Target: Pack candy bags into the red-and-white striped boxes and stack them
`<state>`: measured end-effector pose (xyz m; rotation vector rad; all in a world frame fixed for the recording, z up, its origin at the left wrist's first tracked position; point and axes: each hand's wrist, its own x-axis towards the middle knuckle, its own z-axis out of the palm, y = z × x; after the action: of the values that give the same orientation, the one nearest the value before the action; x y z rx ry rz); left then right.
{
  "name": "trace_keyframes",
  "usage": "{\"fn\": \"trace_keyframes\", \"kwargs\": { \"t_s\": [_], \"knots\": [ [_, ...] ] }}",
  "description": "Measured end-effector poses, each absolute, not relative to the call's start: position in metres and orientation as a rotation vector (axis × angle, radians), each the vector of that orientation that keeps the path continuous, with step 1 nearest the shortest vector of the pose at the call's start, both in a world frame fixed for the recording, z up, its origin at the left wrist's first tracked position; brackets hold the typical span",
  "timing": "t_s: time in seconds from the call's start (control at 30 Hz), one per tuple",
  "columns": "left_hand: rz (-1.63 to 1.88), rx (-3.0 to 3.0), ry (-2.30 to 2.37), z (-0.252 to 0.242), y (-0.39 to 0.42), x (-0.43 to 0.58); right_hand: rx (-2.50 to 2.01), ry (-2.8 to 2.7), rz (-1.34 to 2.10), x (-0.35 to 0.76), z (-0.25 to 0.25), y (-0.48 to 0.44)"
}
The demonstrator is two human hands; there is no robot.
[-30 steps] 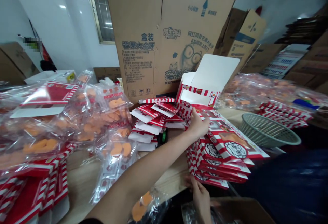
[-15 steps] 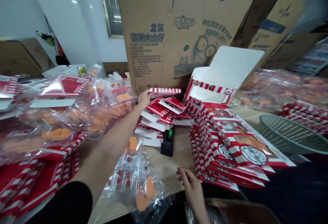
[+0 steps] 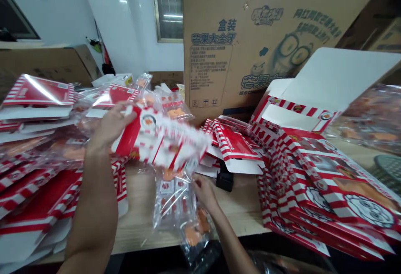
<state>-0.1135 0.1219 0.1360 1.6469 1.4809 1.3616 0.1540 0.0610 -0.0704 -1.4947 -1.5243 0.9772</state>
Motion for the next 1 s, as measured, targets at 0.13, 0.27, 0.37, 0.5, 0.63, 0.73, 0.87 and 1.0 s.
{"fn": "trace_keyframes", "kwargs": {
  "t_s": [0.13, 0.27, 0.37, 0.5, 0.63, 0.73, 0.87, 1.0],
  "knots": [
    [0.735, 1.728, 1.319, 0.109, 0.088, -0.107, -1.448, -1.454, 0.852, 0.167, -0.048, 0.07],
    [0.345, 1.873, 1.105, 0.07, 0.082, -0.068, -1.386, -1.372, 0.729, 0.176, -0.012, 0.069],
    [0.485, 1.921, 1.255, 0.04, 0.082, -0.04, -1.341, -1.27, 0.623, 0.183, 0.012, 0.07],
    [0.882, 1.937, 1.579, 0.026, 0.086, -0.021, -1.294, -1.131, 0.582, 0.2, 0.034, 0.075],
    [1.211, 2.222, 1.486, 0.04, 0.091, -0.02, -1.25, -1.198, 0.869, 0.211, 0.047, 0.079],
    [1.164, 2.176, 1.267, 0.054, 0.089, -0.024, -1.121, -1.195, 1.08, 0.21, 0.051, 0.078],
    [0.945, 1.769, 1.206, 0.064, 0.08, -0.025, -0.93, -1.402, 1.099, 0.201, 0.057, 0.072],
    [0.868, 1.666, 1.127, 0.056, 0.076, -0.034, -0.932, -1.48, 1.236, 0.187, 0.056, 0.067]
  ]
}}
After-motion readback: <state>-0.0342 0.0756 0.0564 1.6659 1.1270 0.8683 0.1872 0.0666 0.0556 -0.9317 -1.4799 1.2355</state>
